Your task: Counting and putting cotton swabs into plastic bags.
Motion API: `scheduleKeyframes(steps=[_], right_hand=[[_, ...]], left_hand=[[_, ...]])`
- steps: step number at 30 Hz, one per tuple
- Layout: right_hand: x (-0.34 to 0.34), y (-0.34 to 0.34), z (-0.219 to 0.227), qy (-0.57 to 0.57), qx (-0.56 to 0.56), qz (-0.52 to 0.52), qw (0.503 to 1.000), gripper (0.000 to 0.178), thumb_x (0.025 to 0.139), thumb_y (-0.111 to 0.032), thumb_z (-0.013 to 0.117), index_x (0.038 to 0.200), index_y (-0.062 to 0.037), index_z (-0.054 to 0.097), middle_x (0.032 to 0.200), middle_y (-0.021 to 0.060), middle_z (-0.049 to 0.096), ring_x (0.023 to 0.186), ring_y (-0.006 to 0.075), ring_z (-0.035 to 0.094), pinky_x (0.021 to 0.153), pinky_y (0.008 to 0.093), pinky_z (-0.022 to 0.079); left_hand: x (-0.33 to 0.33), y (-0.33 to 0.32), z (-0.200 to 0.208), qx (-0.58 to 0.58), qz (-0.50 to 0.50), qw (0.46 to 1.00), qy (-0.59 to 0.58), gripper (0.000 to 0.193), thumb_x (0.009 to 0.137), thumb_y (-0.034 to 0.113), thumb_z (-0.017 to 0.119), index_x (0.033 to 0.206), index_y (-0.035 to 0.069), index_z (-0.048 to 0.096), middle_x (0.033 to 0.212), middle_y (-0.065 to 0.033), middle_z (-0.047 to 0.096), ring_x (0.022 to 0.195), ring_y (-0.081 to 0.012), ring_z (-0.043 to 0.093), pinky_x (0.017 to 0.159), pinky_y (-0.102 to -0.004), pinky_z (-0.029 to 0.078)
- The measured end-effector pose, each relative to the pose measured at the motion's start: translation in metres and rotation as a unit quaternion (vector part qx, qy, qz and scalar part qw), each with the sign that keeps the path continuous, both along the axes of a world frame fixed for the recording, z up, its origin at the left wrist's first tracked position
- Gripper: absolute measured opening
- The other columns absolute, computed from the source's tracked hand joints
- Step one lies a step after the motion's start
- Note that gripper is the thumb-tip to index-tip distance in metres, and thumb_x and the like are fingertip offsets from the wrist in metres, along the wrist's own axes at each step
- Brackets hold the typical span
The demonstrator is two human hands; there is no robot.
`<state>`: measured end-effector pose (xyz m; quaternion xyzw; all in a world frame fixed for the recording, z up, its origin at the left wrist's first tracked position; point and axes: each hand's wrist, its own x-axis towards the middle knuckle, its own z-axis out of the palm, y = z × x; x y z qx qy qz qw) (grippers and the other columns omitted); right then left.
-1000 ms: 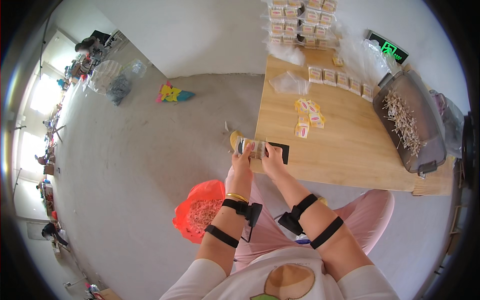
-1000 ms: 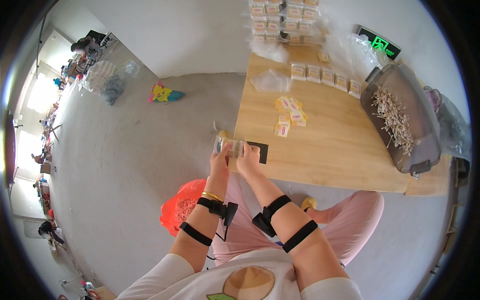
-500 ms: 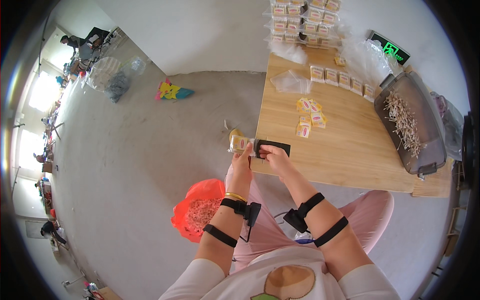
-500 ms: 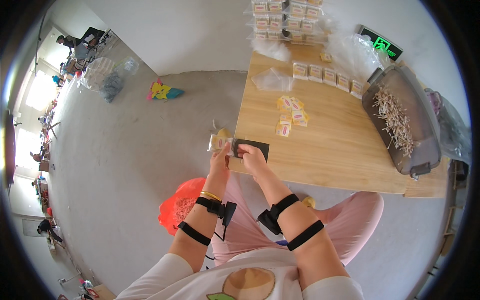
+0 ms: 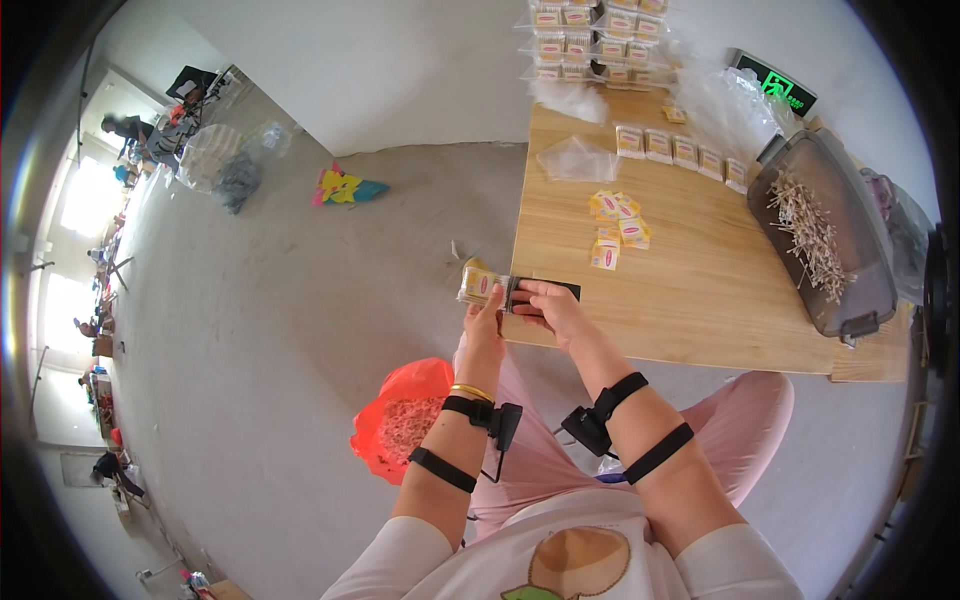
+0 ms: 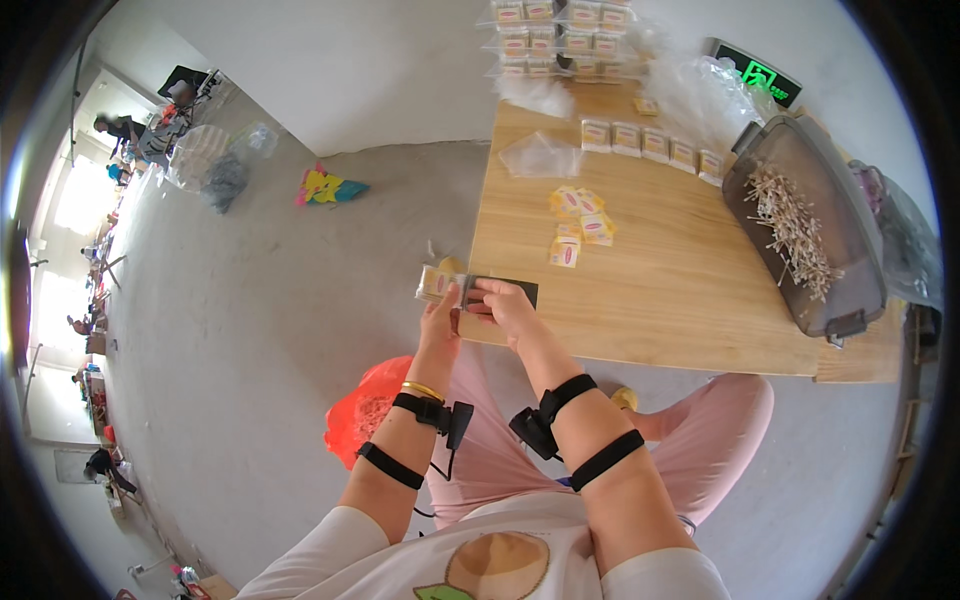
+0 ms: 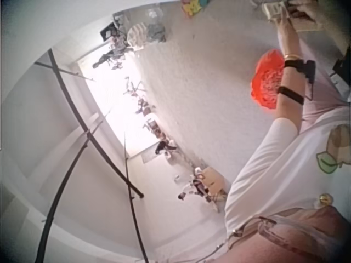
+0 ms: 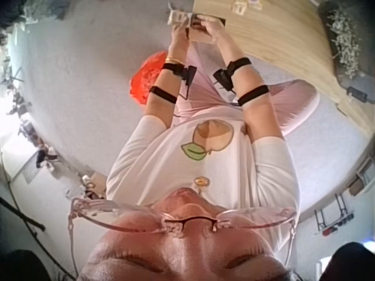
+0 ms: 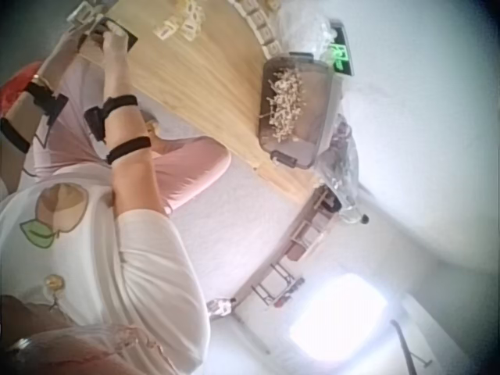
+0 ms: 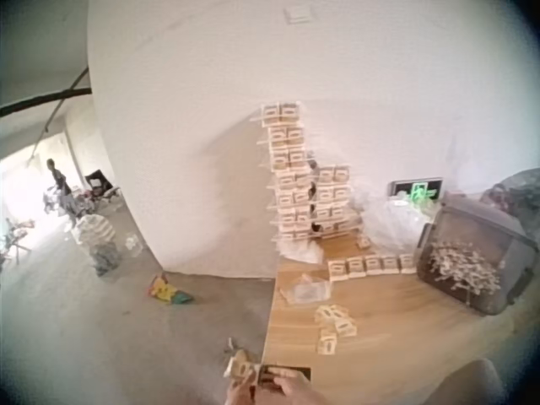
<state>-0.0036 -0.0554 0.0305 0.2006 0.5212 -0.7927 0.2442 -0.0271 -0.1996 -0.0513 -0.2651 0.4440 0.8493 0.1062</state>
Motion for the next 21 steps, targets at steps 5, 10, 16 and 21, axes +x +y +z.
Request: scheduleKeyframes(steps=[5, 10, 16, 21], right_hand=[[0.002, 0.008, 0.003, -0.029, -0.036, -0.03, 0.998, 0.053, 0.099, -0.007, 0.049, 0.151, -0.0016, 0.039, 0.133, 0.0099, 0.065, 0.095, 0.0145, 0.07, 0.087, 0.0288, 0.056], [0.003, 0.011, -0.005, -0.023, -0.009, 0.009, 1.0, 0.044, 0.1, -0.008, 0.049, 0.143, -0.0042, 0.046, 0.131, 0.0076, 0.067, 0.083, 0.0125, 0.069, 0.082, 0.0294, 0.055], [0.004, 0.008, -0.001, -0.016, -0.009, 0.001, 1.0, 0.039, 0.101, -0.011, 0.05, 0.14, -0.004, 0.048, 0.131, 0.0088, 0.067, 0.078, 0.0115, 0.067, 0.079, 0.0288, 0.054], [0.007, 0.009, -0.009, 0.005, -0.033, -0.009, 0.999, 0.038, 0.101, -0.012, 0.049, 0.139, -0.0041, 0.048, 0.131, 0.0094, 0.067, 0.079, 0.0142, 0.069, 0.079, 0.0312, 0.057]], left_hand=[[0.004, 0.006, 0.005, 0.023, -0.007, 1.0, -0.008, 0.033, 0.093, 0.018, 0.076, 0.122, 0.011, 0.062, 0.102, 0.0005, 0.069, 0.083, -0.0115, 0.066, 0.071, -0.0277, 0.056], [0.003, 0.007, 0.006, 0.013, 0.003, 1.0, -0.003, 0.032, 0.093, 0.018, 0.076, 0.121, 0.012, 0.063, 0.1, 0.0003, 0.068, 0.083, -0.0111, 0.065, 0.07, -0.0279, 0.055], [0.001, -0.004, -0.002, 0.013, 0.003, 1.0, -0.003, 0.028, 0.094, 0.018, 0.075, 0.118, 0.011, 0.063, 0.095, 0.0004, 0.067, 0.078, -0.0103, 0.065, 0.066, -0.0259, 0.054], [0.004, 0.006, 0.012, 0.004, -0.013, 1.0, 0.006, 0.025, 0.093, 0.021, 0.077, 0.113, 0.013, 0.064, 0.09, 0.0031, 0.066, 0.072, -0.007, 0.059, 0.06, -0.0235, 0.047]])
